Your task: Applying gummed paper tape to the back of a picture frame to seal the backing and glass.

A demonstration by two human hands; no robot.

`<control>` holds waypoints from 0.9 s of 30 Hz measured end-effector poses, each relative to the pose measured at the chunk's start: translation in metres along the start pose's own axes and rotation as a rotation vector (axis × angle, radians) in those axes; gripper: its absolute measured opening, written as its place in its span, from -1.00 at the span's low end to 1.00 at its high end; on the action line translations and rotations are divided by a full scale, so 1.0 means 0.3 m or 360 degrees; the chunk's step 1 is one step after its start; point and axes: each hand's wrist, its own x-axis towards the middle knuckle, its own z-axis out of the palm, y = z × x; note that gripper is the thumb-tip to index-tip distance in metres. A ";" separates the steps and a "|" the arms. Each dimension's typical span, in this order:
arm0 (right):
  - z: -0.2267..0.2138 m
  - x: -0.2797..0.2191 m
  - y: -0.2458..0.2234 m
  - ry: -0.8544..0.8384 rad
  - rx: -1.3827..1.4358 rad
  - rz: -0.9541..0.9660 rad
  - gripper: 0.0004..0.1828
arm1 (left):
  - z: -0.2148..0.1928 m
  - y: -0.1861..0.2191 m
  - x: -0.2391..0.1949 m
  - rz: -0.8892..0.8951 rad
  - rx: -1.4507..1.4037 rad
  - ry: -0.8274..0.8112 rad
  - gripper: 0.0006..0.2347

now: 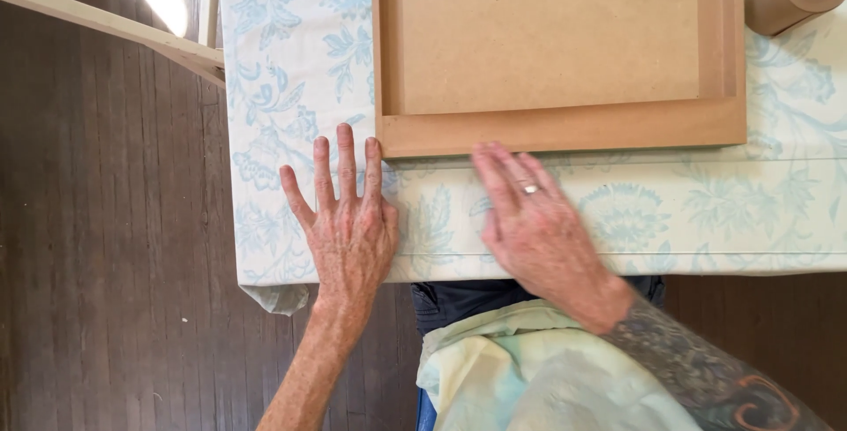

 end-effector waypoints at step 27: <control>-0.395 -0.338 0.444 -0.0007 -0.0125 0.1022 -0.27 | -0.043 -0.032 0.056 0.0001 -0.0356 -0.0226 -0.42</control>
